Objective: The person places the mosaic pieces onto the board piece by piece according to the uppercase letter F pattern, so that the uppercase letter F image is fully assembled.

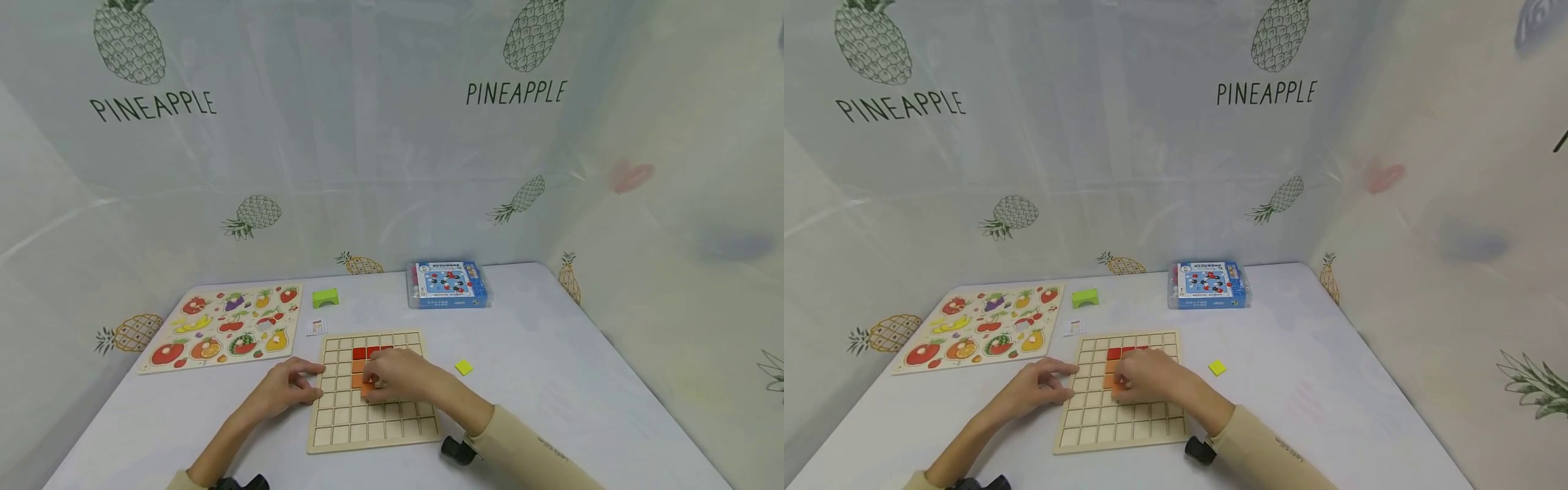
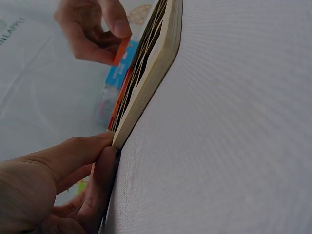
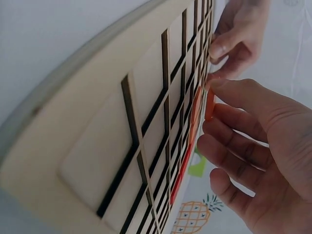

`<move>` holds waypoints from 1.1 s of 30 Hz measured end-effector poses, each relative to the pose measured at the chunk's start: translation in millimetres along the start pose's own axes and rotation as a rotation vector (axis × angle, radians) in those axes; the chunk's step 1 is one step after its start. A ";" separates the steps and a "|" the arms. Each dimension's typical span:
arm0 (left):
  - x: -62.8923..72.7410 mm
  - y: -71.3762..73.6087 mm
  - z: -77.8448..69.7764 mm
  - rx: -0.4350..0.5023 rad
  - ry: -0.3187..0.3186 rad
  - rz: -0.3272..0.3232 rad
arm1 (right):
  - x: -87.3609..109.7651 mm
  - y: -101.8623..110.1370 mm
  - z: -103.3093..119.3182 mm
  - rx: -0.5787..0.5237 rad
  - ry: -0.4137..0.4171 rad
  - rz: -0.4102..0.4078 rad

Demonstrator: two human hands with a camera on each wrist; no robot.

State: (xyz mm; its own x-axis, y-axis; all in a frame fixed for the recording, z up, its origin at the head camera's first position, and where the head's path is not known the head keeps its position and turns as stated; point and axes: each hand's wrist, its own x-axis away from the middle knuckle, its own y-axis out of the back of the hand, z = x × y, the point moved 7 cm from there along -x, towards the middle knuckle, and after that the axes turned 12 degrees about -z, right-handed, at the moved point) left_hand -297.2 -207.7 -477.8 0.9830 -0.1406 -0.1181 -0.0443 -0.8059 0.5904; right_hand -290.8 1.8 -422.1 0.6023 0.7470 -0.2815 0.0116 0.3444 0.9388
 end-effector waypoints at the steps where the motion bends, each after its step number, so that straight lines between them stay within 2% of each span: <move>1: -0.1 0.1 -0.1 -0.002 0.002 -0.001 | -0.8 -0.6 1.8 0.004 0.004 0.000; 19: 0.0 0.4 -0.6 -0.004 -0.008 0.001 | -7.5 -8.5 16.2 0.089 0.059 -0.032; 33: -0.7 -0.4 0.1 -0.009 -0.006 -0.003 | -9.4 -14.4 18.0 0.140 0.041 -0.005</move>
State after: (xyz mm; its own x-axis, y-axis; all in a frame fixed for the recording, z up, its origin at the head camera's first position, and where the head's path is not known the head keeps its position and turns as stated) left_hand -297.9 -207.4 -478.0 0.9820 -0.1416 -0.1252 -0.0394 -0.8010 0.5973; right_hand -282.3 -20.4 -429.3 0.5690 0.7691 -0.2909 0.1273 0.2672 0.9552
